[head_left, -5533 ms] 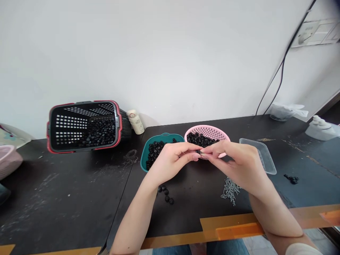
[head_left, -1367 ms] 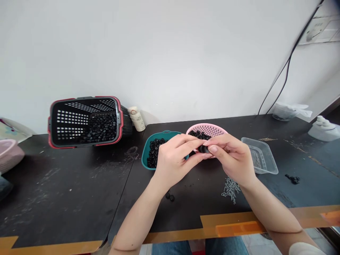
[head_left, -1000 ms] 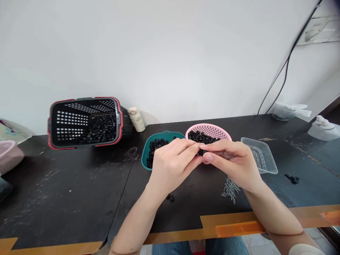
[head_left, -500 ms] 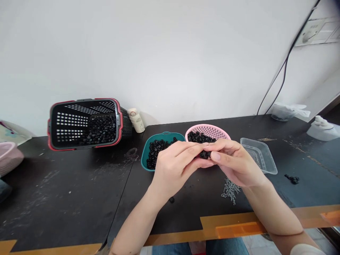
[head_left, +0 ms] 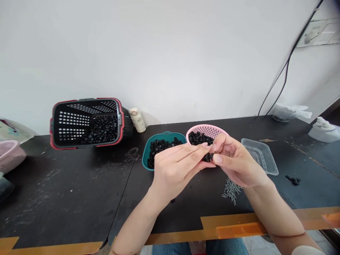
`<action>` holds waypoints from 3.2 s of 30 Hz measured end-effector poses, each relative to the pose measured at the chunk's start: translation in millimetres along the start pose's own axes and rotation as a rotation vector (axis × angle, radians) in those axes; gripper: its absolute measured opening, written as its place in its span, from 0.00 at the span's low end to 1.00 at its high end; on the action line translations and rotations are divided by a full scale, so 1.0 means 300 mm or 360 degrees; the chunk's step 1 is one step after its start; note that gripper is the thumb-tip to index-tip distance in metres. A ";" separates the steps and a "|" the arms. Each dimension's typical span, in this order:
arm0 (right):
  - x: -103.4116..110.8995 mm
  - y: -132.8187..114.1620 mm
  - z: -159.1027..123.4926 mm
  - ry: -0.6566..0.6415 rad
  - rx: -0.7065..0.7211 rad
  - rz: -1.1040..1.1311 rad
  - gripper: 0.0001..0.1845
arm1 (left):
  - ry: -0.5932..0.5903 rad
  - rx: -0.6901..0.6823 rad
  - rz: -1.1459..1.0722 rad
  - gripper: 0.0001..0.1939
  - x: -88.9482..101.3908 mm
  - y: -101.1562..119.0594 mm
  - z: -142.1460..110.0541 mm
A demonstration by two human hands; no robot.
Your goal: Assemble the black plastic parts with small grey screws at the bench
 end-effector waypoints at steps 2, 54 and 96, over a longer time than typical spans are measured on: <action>0.002 -0.003 0.001 -0.0006 0.0000 0.0061 0.10 | -0.0009 -0.0016 0.0007 0.13 -0.002 -0.001 -0.001; -0.024 0.065 0.055 0.0039 0.0181 0.0282 0.29 | -0.0134 0.0014 -0.0338 0.13 -0.013 -0.064 0.010; 0.025 0.112 0.089 -0.0192 -0.0301 0.0112 0.12 | -0.0481 0.0266 -0.0060 0.11 0.044 -0.114 -0.022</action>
Point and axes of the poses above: each hand's wrist, its own z-axis towards the middle knuckle, its own x-axis out of the back of the hand, y = z × x, the point moved 1 cm from there along z, towards the middle knuckle, and after that the axes turned 14 degrees about -y, right-handed, at the moved point
